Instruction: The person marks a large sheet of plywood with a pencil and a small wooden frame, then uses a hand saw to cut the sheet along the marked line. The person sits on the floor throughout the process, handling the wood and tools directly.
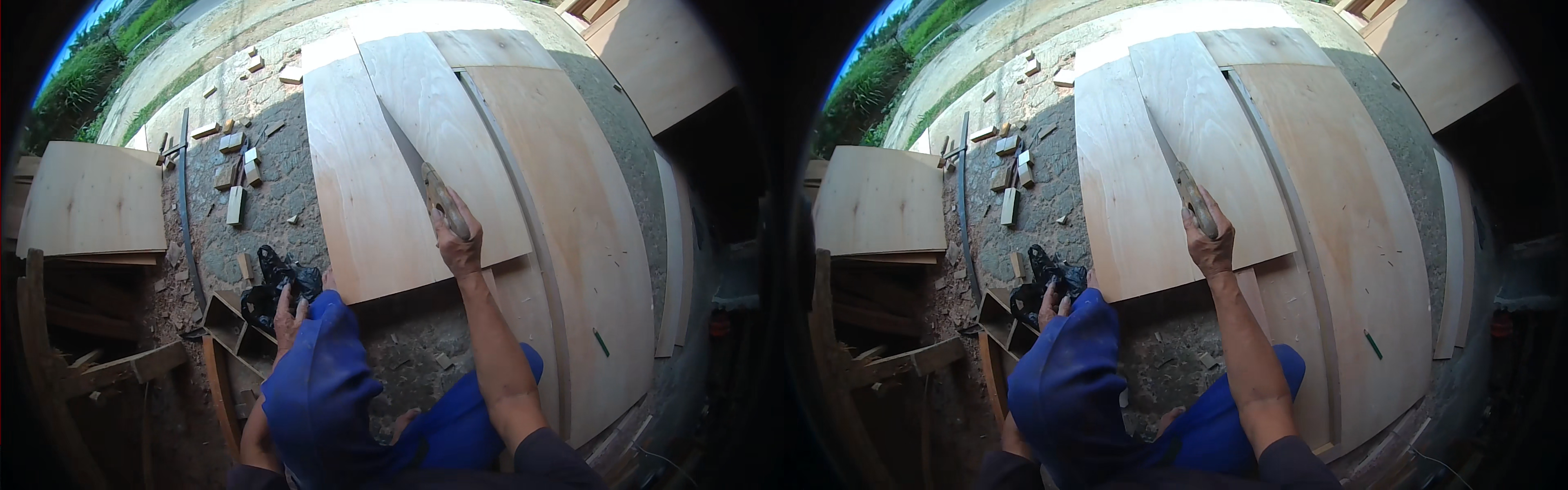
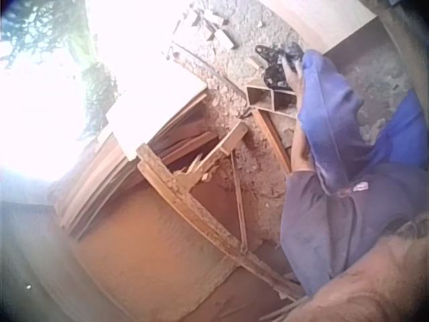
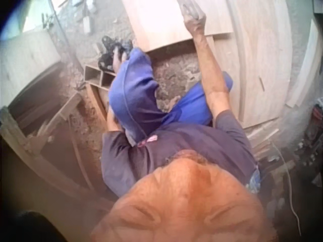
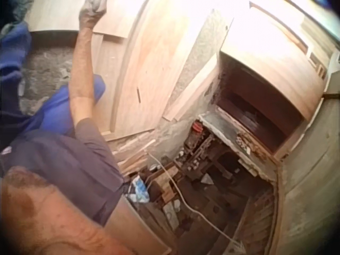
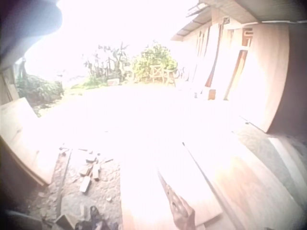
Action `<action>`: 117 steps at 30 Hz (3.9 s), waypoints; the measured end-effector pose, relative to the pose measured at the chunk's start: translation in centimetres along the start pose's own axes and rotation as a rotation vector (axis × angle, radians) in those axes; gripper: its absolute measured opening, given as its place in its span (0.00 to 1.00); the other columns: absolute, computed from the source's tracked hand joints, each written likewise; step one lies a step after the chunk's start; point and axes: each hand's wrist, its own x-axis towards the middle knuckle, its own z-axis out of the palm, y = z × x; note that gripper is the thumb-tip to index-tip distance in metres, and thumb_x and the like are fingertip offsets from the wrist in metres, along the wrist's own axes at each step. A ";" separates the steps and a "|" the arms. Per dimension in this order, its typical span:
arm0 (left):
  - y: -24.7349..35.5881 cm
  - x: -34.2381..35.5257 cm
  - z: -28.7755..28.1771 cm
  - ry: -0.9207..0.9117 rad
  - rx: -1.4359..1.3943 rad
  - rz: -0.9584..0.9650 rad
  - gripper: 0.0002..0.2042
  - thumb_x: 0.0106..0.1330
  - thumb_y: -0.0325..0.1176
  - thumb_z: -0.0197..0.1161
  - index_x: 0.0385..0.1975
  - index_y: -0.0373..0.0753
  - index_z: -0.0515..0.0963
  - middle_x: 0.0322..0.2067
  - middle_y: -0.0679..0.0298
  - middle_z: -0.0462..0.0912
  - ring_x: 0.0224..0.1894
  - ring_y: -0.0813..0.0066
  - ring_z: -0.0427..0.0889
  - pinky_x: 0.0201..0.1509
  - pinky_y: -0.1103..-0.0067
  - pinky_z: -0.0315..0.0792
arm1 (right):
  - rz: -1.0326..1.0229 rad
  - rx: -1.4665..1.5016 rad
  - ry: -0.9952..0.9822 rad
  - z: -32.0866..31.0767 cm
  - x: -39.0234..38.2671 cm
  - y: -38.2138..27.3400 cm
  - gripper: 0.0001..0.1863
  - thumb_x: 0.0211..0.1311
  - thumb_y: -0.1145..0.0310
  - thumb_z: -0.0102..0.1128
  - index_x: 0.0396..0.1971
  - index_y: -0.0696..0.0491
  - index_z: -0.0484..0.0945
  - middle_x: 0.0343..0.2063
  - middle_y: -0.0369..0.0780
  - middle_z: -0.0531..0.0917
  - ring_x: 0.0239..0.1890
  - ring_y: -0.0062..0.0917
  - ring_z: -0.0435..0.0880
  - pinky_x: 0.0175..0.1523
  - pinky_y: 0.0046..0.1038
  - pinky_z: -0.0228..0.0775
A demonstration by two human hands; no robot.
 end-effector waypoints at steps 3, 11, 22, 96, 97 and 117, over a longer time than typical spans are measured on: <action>-2.4 -5.1 -2.9 -0.050 -0.022 -0.191 0.27 0.70 0.35 0.61 0.67 0.33 0.67 0.63 0.45 0.74 0.65 0.55 0.74 0.69 0.68 0.66 | 0.026 0.032 -0.002 -0.2 0.2 0.2 0.23 0.65 0.72 0.63 0.59 0.59 0.75 0.41 0.43 0.87 0.38 0.21 0.83 0.45 0.24 0.77; 0.9 -3.9 0.6 -0.190 -0.145 -0.201 0.23 0.72 0.35 0.60 0.64 0.31 0.71 0.59 0.49 0.80 0.61 0.63 0.79 0.64 0.73 0.70 | 0.079 0.012 -0.051 -0.7 0.4 0.1 0.25 0.63 0.71 0.66 0.60 0.56 0.76 0.46 0.47 0.87 0.47 0.29 0.87 0.53 0.27 0.78; 5.4 7.5 11.1 -0.389 -0.528 -0.451 0.28 0.68 0.40 0.67 0.61 0.27 0.69 0.49 0.52 0.82 0.45 0.66 0.84 0.44 0.72 0.79 | 0.088 -0.066 -0.088 0.6 -0.6 -0.1 0.28 0.62 0.66 0.68 0.62 0.56 0.73 0.48 0.50 0.85 0.48 0.35 0.88 0.52 0.31 0.79; 8.4 24.0 13.4 -0.162 -0.647 -0.499 0.17 0.68 0.40 0.64 0.45 0.30 0.82 0.36 0.61 0.86 0.34 0.74 0.83 0.39 0.75 0.75 | 0.262 0.037 -0.049 7.1 11.2 -3.2 0.27 0.66 0.70 0.64 0.65 0.52 0.72 0.25 0.32 0.79 0.20 0.13 0.72 0.27 0.21 0.69; 8.1 24.0 13.6 -0.159 -0.657 -0.479 0.17 0.68 0.40 0.64 0.45 0.30 0.81 0.36 0.61 0.86 0.34 0.74 0.83 0.39 0.75 0.75 | 0.253 0.041 -0.054 7.1 11.1 -3.4 0.27 0.66 0.70 0.64 0.65 0.52 0.72 0.25 0.32 0.79 0.20 0.13 0.71 0.26 0.20 0.68; 9.9 21.0 12.4 -0.171 -0.646 -0.396 0.16 0.64 0.33 0.68 0.46 0.29 0.79 0.38 0.54 0.87 0.35 0.70 0.85 0.41 0.73 0.79 | 0.184 -0.208 -0.052 6.5 7.0 -4.2 0.28 0.65 0.72 0.62 0.63 0.66 0.70 0.52 0.53 0.83 0.55 0.35 0.84 0.58 0.32 0.75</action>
